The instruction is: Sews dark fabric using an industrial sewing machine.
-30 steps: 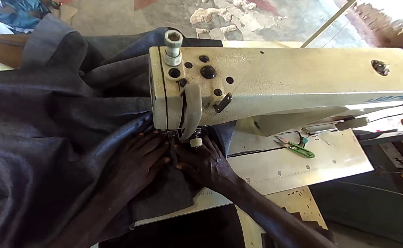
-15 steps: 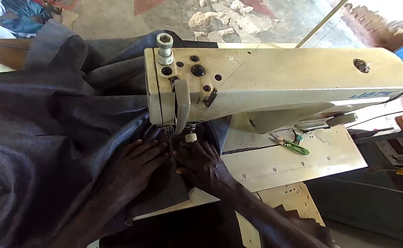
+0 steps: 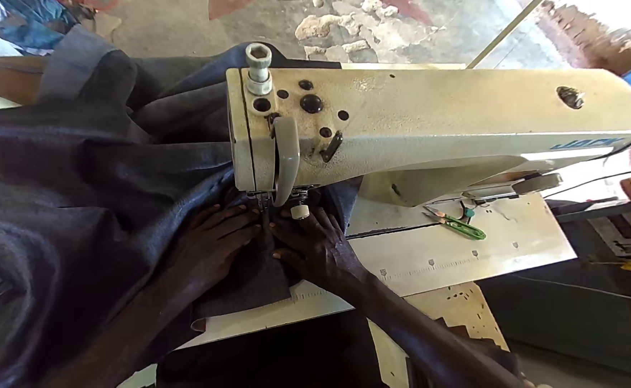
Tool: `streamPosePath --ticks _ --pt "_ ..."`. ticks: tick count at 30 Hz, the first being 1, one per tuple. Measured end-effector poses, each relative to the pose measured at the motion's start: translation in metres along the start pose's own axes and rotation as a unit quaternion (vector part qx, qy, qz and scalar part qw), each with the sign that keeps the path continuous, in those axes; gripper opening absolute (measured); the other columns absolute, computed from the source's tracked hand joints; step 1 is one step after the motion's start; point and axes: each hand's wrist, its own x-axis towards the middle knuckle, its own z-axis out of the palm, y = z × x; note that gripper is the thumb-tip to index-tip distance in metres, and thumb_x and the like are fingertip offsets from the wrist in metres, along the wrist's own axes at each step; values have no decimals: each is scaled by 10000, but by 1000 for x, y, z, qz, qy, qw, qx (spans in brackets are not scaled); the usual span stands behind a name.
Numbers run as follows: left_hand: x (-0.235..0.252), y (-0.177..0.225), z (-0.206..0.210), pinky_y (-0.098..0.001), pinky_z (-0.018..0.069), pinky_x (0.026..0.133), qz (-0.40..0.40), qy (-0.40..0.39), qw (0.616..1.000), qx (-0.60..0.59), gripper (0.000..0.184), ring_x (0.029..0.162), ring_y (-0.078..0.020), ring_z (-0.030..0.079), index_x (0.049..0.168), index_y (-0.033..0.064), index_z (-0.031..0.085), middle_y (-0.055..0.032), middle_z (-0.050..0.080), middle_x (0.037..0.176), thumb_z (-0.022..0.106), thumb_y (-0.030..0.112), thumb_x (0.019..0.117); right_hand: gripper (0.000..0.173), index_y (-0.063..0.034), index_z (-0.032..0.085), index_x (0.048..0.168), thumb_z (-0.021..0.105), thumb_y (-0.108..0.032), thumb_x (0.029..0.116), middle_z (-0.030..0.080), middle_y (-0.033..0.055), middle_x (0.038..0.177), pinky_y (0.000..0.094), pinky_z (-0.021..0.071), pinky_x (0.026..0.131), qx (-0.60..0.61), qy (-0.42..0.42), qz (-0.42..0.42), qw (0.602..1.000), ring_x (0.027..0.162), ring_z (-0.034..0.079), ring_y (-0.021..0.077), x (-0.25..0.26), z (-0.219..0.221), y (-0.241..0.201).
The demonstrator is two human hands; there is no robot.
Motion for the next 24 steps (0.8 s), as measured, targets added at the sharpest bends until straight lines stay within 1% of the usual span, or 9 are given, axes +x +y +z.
streamPosePath --ticks 2,7,13,17,20,21,22,24 --pt "3 -4 0 -506 371 1182 1 0 1000 -5 338 1406 -224 513 1269 176 724 -13 620 1442 460 209 1061 400 -278 717 1303 567 -501 1007 610 74 1355 447 473 960 2 5 3 1000 1224 552 267 2 1 1" --pt "11 -14 -3 -492 371 1179 9 -2 1000 -14 332 1398 -210 517 1256 171 729 -8 639 1412 467 214 1057 382 -280 732 1279 579 -495 1002 607 56 1356 441 476 955 -7 12 14 1000 1219 551 260 9 2 4" --pt "17 -23 -5 -490 365 1178 22 -2 999 -26 334 1384 -205 529 1251 172 732 -8 652 1389 466 230 1058 392 -263 738 1265 583 -505 999 611 60 1346 459 476 949 -10 23 22 999 1227 549 268 14 3 5" --pt "22 -27 -7 -489 367 1169 21 -5 1000 -20 335 1337 -214 566 1248 164 730 -21 678 1338 460 240 1063 407 -262 737 1271 577 -517 998 623 66 1310 462 477 945 -16 28 29 999 1217 553 276 18 5 6" --pt "26 -31 -6 -500 392 1146 31 8 999 -15 324 1306 -228 590 1230 157 737 -43 693 1299 472 224 1056 403 -259 745 1252 578 -522 997 628 65 1323 468 478 972 -19 36 32 999 1232 558 276 21 7 8" --pt "27 -30 -7 -510 387 1148 28 5 1000 -8 316 1311 -229 587 1227 161 737 -41 693 1302 477 217 1056 402 -262 743 1254 581 -523 996 625 65 1333 471 477 977 -17 36 35 999 1238 556 276 22 7 7" --pt "28 -25 -10 -528 366 1160 18 -10 1000 11 320 1328 -231 574 1243 170 729 -33 685 1319 471 215 1060 403 -260 740 1258 583 -522 995 621 65 1336 471 478 972 -14 37 36 999 1236 555 277 22 7 7" --pt "26 -5 -20 -563 284 1217 -20 -59 996 65 352 1393 -239 514 1300 174 698 -18 643 1394 436 219 1069 436 -234 730 1272 594 -533 984 604 74 1360 472 482 989 7 34 26 999 1248 547 278 16 6 6"
